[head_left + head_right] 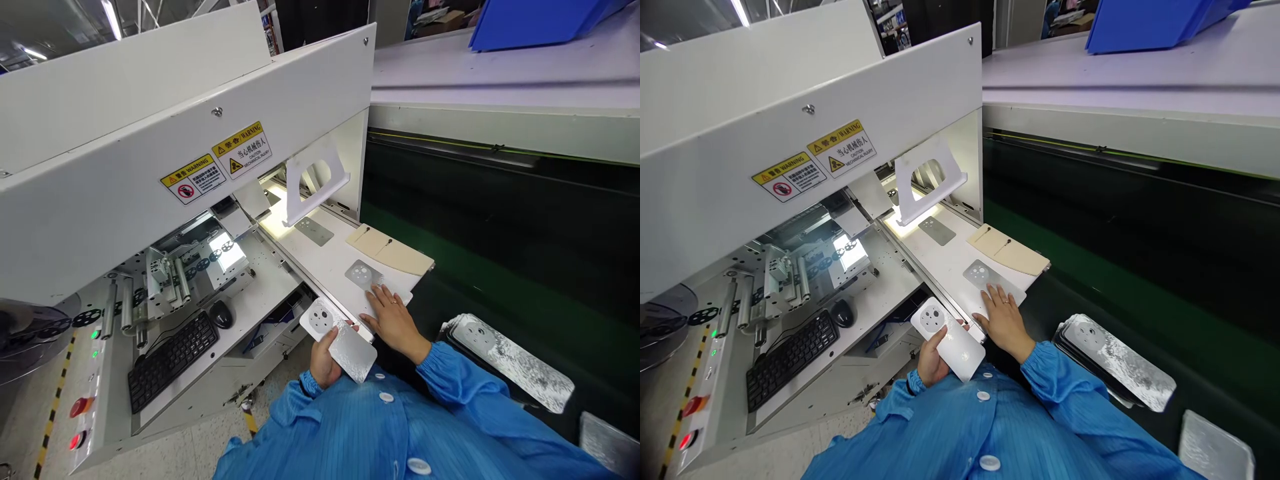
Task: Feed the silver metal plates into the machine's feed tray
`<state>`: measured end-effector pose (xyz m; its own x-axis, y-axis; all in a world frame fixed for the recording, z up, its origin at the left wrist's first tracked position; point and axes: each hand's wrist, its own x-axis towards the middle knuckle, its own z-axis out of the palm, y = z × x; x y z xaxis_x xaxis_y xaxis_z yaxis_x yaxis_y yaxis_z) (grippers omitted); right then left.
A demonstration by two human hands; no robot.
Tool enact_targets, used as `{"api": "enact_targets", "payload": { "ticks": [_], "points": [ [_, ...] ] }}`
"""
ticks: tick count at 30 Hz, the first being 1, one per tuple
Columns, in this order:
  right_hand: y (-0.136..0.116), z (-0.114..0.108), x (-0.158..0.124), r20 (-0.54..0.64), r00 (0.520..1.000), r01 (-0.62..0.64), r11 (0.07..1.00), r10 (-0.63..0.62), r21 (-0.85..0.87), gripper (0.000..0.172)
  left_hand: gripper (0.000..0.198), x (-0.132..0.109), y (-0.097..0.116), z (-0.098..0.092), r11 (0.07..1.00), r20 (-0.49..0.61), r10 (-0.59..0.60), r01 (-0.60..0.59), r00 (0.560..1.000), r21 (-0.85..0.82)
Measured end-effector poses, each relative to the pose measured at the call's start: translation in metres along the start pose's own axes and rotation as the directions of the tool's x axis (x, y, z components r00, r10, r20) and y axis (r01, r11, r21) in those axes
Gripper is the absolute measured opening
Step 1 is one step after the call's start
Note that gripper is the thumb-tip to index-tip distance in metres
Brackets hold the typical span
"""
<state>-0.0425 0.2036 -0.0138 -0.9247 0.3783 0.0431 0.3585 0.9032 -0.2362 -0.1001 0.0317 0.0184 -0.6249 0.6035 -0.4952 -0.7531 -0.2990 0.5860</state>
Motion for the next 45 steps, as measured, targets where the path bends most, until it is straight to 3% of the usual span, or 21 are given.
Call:
{"api": "enact_targets", "payload": {
  "ticks": [6,14,26,36,41,45],
  "points": [
    [-0.001,0.006,0.010,0.021,1.000,0.015,1.000,-0.015,0.003,0.066,0.034,-0.006,0.006,0.004,1.000,-0.001,0.005,-0.005,1.000,0.012],
    [-0.004,0.011,0.030,-0.002,1.000,0.019,1.000,-0.019,0.005,0.063,0.039,-0.009,0.011,0.008,0.999,-0.060,0.039,-0.037,0.997,0.037],
    [-0.002,0.009,0.052,0.060,0.998,-0.004,1.000,0.003,0.010,0.067,0.031,-0.001,0.009,-0.003,0.999,-0.016,0.040,-0.039,0.999,0.032],
    [-0.001,0.006,0.058,0.065,0.998,-0.017,1.000,0.018,-0.009,0.066,0.030,0.000,0.013,0.005,0.999,-0.032,0.010,-0.009,0.999,0.042],
    [-0.009,-0.010,0.051,0.020,1.000,-0.013,0.998,0.012,0.069,0.062,0.031,0.002,0.012,0.004,0.999,-0.004,0.000,0.000,1.000,0.032],
    [-0.021,-0.043,0.015,-0.003,1.000,0.000,0.957,0.001,0.289,0.052,0.035,0.005,0.010,0.009,0.999,0.024,0.028,-0.028,0.999,0.024]
  ]
}}
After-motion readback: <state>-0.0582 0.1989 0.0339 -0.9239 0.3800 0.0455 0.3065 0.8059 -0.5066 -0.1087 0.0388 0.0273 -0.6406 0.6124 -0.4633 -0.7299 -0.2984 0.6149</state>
